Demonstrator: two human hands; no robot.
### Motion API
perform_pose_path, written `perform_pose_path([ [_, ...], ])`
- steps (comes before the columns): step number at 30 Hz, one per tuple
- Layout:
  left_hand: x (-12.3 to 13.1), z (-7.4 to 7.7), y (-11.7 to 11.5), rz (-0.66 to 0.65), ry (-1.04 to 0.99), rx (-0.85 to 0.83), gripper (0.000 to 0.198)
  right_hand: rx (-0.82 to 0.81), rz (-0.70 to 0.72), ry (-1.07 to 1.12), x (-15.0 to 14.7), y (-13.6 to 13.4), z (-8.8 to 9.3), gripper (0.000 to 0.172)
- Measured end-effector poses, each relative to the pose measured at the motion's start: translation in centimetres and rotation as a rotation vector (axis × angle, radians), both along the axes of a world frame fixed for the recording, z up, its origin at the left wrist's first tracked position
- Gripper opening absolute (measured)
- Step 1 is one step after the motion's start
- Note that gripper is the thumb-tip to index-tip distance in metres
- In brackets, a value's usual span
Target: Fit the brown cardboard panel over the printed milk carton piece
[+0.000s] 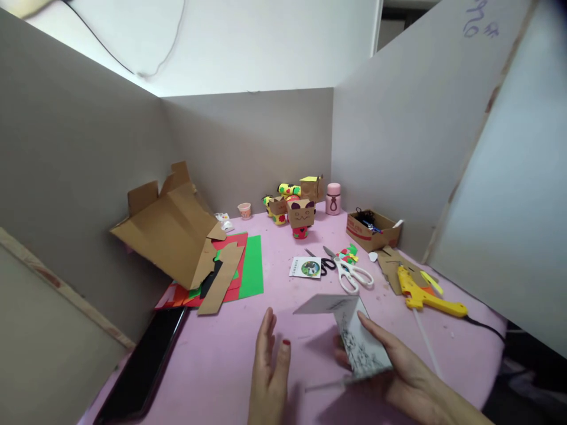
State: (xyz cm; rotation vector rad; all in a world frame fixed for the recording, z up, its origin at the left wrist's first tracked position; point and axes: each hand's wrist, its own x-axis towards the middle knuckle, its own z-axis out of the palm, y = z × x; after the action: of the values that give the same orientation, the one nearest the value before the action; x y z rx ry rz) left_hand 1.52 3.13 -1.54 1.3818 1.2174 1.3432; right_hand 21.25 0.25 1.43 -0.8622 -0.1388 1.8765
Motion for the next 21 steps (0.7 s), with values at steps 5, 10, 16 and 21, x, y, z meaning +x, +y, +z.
perform_pose_path([
  [5, -0.3, -0.3, -0.1, -0.026, 0.016, -0.045, 0.052, -0.102, 0.011, -0.077, -0.1, 0.7, 0.8, 0.031],
  [10, -0.4, -0.6, -0.7, -0.074, 0.011, 0.01, 0.05, -0.09, 0.054, -0.157, -0.5, 0.8, 0.5, 0.033],
  [16, -0.4, 0.1, -1.1, -0.048, -0.056, 0.015, 0.049, -0.015, 0.158, 0.02, -0.4, -0.3, 0.1, 0.048],
  [21, 0.0, -0.9, -0.9, -0.209, -0.267, -0.154, 0.053, 0.101, 0.265, 0.274, -0.7, -1.0, -0.8, 0.056],
])
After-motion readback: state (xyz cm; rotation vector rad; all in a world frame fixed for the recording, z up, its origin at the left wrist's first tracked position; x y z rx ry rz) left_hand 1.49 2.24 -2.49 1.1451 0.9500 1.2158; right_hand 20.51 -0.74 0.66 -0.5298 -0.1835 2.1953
